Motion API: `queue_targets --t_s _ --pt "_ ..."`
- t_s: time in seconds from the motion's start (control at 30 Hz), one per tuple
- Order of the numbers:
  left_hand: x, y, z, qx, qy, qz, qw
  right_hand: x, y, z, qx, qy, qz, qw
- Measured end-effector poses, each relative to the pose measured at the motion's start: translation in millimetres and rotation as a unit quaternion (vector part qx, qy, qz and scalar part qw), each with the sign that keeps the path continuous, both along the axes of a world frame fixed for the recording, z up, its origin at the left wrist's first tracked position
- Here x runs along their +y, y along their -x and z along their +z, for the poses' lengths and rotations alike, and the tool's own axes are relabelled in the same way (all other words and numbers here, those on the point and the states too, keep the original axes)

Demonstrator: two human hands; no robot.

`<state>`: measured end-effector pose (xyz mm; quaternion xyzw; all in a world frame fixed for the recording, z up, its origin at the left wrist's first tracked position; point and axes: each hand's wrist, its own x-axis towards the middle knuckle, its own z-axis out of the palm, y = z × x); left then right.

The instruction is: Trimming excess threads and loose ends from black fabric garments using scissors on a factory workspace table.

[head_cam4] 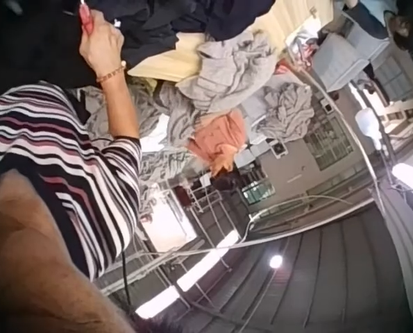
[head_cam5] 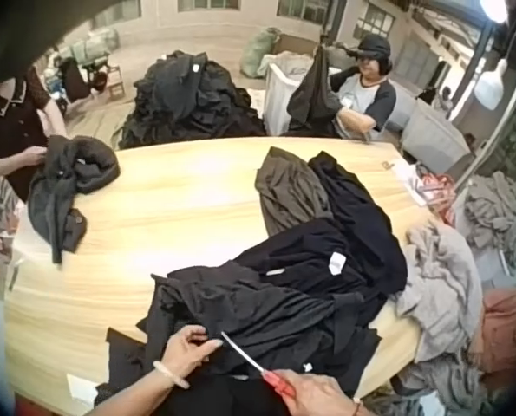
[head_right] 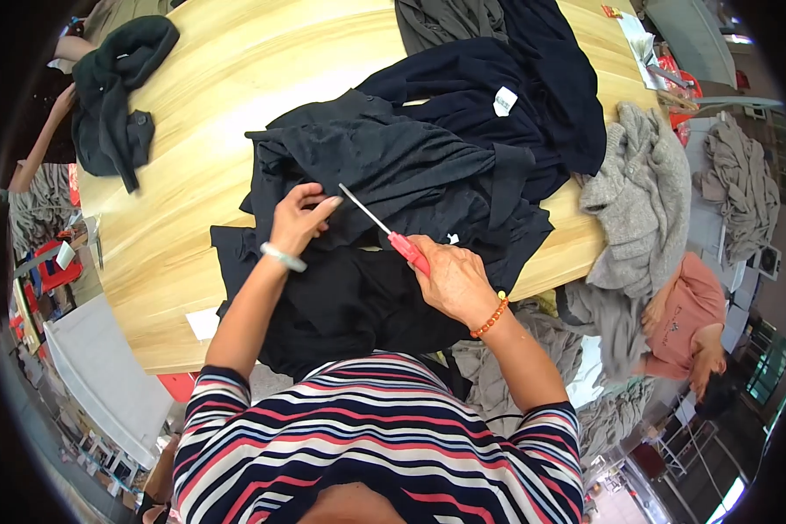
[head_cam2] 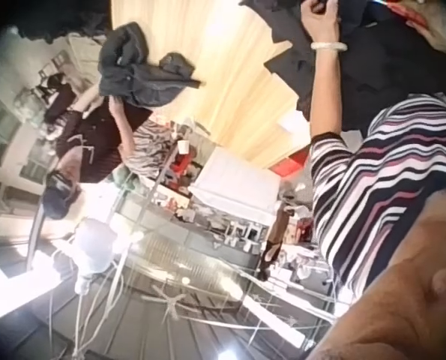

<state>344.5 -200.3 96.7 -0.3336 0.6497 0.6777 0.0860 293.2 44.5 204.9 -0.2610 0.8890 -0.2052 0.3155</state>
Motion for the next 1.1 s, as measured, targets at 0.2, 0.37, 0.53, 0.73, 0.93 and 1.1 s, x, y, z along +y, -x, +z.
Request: queue_targets --t_s 0.2,0.37,0.53,0.73,0.93,1.1 --pt "7.9 8.5 -35.6 0.001 -0.322 0.158 0.933 8.5 -6.9 3.1 0.000 0.009 0.002 1.000" --pt "-2.9 -9.2 -34.1 0.010 -0.440 0.099 0.892 10.5 -11.3 -1.5 -0.008 0.004 0.012 1.000" --pt "-2.3 -12.5 -36.4 0.024 -0.347 0.135 0.928 10.0 -15.4 9.5 -0.005 -0.049 0.082 0.995" --pt "1.5 -10.1 -24.0 0.009 -0.397 0.151 0.905 -2.8 -14.0 13.2 -0.022 -0.058 0.052 0.997" --pt "4.3 -9.6 -15.5 0.019 -0.402 0.178 0.898 -5.2 -13.9 16.0 -0.028 -0.062 0.046 0.997" --pt "4.1 -9.2 -7.6 -0.001 -0.378 0.153 0.913 -5.7 -15.0 11.7 -0.048 -0.069 0.079 0.993"
